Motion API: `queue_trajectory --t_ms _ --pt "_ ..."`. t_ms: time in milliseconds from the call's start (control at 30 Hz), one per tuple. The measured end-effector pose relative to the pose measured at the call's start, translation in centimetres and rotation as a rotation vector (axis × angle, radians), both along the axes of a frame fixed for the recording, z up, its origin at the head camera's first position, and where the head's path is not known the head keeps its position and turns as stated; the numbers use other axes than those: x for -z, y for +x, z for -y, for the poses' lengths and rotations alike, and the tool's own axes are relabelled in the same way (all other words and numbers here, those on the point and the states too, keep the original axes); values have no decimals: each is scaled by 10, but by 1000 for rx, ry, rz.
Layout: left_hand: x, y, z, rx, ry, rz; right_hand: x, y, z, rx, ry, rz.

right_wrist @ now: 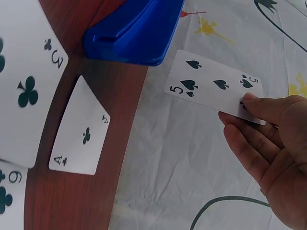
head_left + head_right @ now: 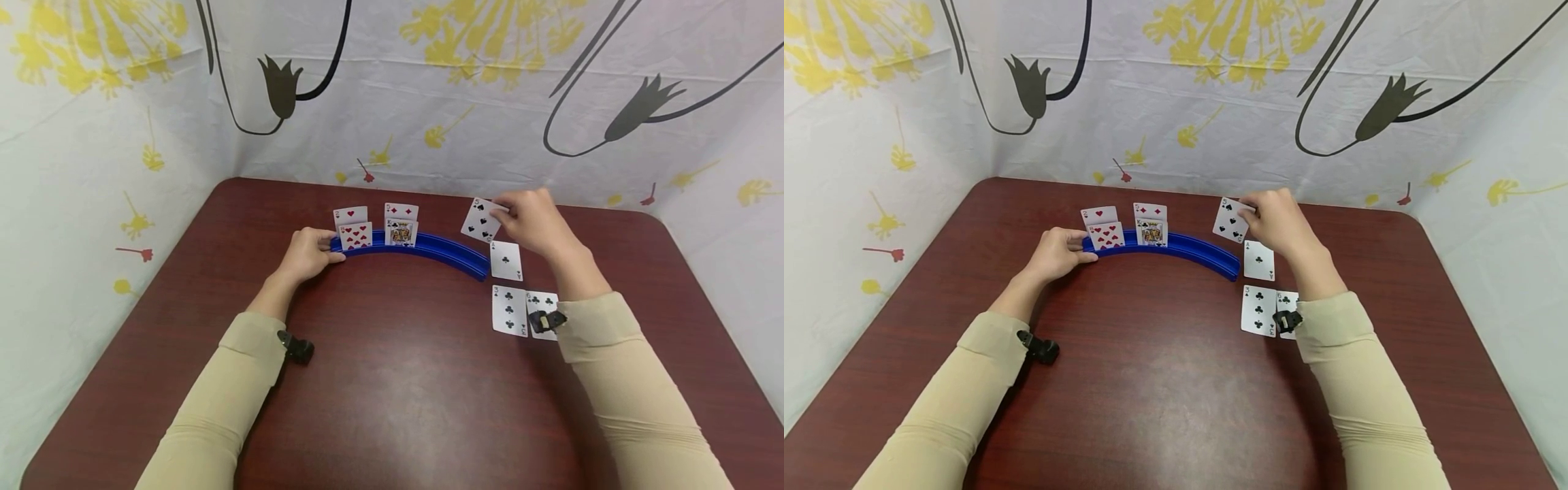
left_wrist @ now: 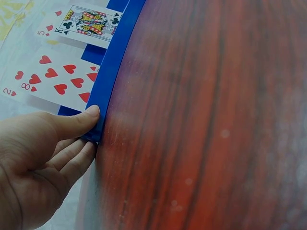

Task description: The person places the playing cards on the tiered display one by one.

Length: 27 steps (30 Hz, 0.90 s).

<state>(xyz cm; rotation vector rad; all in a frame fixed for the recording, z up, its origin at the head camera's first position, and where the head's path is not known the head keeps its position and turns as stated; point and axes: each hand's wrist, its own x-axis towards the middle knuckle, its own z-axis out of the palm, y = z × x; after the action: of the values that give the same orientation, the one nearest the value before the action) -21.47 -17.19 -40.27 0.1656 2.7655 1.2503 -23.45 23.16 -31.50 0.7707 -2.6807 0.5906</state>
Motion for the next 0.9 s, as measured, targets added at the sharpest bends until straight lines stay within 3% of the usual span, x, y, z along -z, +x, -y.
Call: queue_trajectory --t_ms 900 --pt "0 0 0 -9 6 10 -5 -3 35 -69 -1 10"
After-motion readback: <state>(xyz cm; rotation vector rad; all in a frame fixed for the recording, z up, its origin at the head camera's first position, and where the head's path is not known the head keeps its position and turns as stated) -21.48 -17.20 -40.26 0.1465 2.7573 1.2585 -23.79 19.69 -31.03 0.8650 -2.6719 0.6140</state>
